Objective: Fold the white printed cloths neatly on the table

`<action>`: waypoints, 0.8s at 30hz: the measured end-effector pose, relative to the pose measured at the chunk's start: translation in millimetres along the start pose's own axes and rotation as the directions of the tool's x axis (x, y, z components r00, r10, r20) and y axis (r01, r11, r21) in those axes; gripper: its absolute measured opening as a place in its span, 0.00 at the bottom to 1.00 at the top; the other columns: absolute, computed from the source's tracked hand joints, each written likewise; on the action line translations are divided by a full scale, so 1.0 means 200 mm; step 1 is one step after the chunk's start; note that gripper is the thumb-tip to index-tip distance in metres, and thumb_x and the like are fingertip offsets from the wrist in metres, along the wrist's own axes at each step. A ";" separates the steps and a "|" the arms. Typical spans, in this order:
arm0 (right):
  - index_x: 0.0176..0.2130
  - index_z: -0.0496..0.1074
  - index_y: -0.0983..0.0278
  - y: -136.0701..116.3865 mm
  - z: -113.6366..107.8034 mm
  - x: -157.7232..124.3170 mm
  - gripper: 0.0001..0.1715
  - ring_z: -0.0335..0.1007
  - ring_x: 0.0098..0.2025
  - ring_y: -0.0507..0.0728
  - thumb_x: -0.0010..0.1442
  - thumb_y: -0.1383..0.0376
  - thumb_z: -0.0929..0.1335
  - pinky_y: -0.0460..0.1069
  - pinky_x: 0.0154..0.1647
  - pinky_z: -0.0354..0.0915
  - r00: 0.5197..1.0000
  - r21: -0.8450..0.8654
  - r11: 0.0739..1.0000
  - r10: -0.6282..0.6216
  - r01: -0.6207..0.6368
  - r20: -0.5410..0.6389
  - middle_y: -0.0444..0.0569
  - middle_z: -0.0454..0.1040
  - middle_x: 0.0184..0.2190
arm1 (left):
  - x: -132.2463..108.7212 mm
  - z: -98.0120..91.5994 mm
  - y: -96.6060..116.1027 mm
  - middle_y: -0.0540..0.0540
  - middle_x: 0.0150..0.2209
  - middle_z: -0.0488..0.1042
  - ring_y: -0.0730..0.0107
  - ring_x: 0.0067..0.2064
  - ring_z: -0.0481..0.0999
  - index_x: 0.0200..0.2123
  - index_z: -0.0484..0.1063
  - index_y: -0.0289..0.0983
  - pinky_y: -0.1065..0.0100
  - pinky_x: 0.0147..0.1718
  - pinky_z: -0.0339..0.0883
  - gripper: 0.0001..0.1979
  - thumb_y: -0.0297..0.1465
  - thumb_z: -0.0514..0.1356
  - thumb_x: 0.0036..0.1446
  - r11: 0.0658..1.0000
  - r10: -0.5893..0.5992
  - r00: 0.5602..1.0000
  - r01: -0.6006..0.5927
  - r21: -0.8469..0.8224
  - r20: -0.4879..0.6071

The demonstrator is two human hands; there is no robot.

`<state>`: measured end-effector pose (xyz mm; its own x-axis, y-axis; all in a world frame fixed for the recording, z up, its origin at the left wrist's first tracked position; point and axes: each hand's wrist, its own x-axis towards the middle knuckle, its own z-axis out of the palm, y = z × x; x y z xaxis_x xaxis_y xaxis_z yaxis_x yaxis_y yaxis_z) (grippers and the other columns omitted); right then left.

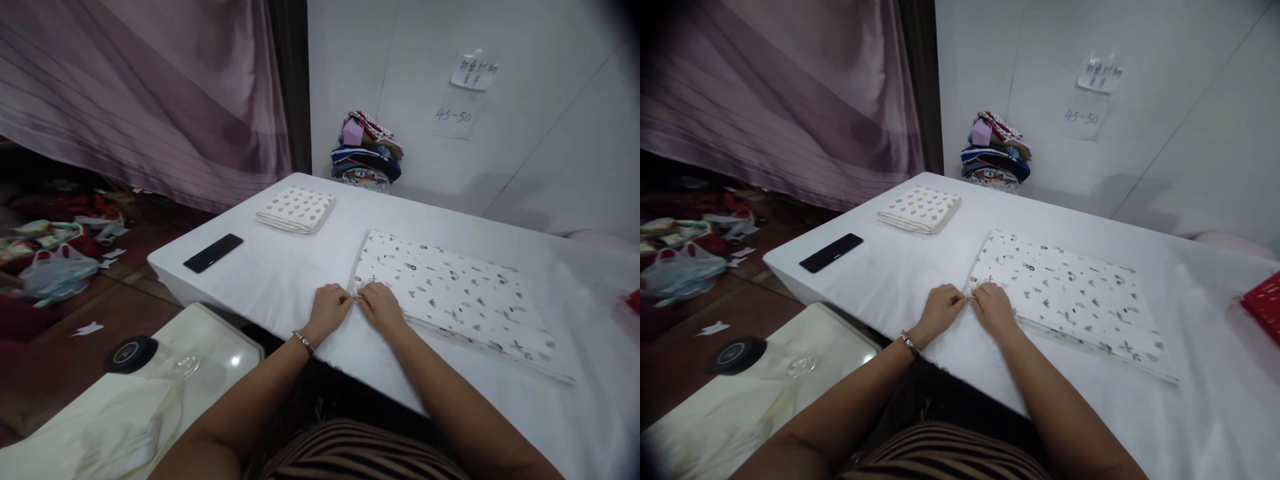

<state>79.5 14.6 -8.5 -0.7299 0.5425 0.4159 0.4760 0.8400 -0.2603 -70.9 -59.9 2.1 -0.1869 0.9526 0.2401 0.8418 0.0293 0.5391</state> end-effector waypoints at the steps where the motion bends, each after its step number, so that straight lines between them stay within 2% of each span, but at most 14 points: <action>1: 0.36 0.69 0.63 0.00 0.00 0.00 0.10 0.62 0.37 0.57 0.63 0.62 0.61 0.50 0.38 0.57 1.000 0.000 1.000 0.005 -0.005 0.001 0.50 0.69 0.33 | 0.00 0.00 0.00 0.50 0.30 0.72 0.70 0.36 0.68 0.24 0.71 0.38 0.66 0.38 0.56 0.06 0.29 0.59 0.53 1.000 -0.001 1.000 0.001 0.000 0.001; 8: 0.33 0.70 0.62 -0.02 0.00 0.01 0.12 0.62 0.36 0.58 0.64 0.64 0.59 0.51 0.38 0.57 0.999 0.007 0.999 0.050 -0.050 -0.015 0.50 0.69 0.32 | 0.00 0.00 0.00 0.50 0.30 0.73 0.69 0.36 0.69 0.24 0.71 0.38 0.65 0.39 0.56 0.07 0.30 0.58 0.53 1.000 -0.021 1.000 0.021 -0.008 0.016; 13: 0.33 0.69 0.63 -0.02 0.00 0.00 0.13 0.61 0.37 0.57 0.65 0.65 0.58 0.51 0.39 0.58 0.995 0.059 0.998 0.032 -0.026 -0.091 0.50 0.69 0.32 | 0.00 0.00 0.00 0.49 0.30 0.73 0.69 0.36 0.69 0.24 0.71 0.38 0.66 0.39 0.57 0.07 0.30 0.58 0.53 1.000 -0.014 1.000 0.014 -0.008 0.006; 18: 0.33 0.69 0.63 -0.01 0.00 -0.01 0.14 0.62 0.36 0.57 0.64 0.66 0.58 0.51 0.38 0.58 0.999 0.044 0.999 0.001 0.002 -0.054 0.50 0.69 0.31 | 0.00 0.00 0.00 0.50 0.29 0.72 0.70 0.34 0.69 0.23 0.70 0.38 0.66 0.37 0.57 0.07 0.30 0.58 0.52 1.000 -0.010 1.000 0.010 -0.014 -0.009; 24: 0.34 0.69 0.63 -0.02 0.00 -0.01 0.14 0.61 0.37 0.57 0.64 0.66 0.58 0.52 0.39 0.58 0.998 0.033 0.999 -0.002 0.004 -0.066 0.51 0.69 0.32 | 0.00 0.00 0.00 0.50 0.28 0.72 0.70 0.34 0.69 0.22 0.70 0.38 0.66 0.36 0.56 0.07 0.29 0.58 0.52 1.000 -0.018 1.000 0.017 -0.017 -0.011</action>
<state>80.1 10.6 -8.3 -0.6971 0.5391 0.4727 0.4565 0.8421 -0.2871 -70.5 -60.2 1.0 -0.2074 0.9484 0.2397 0.8298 0.0408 0.5566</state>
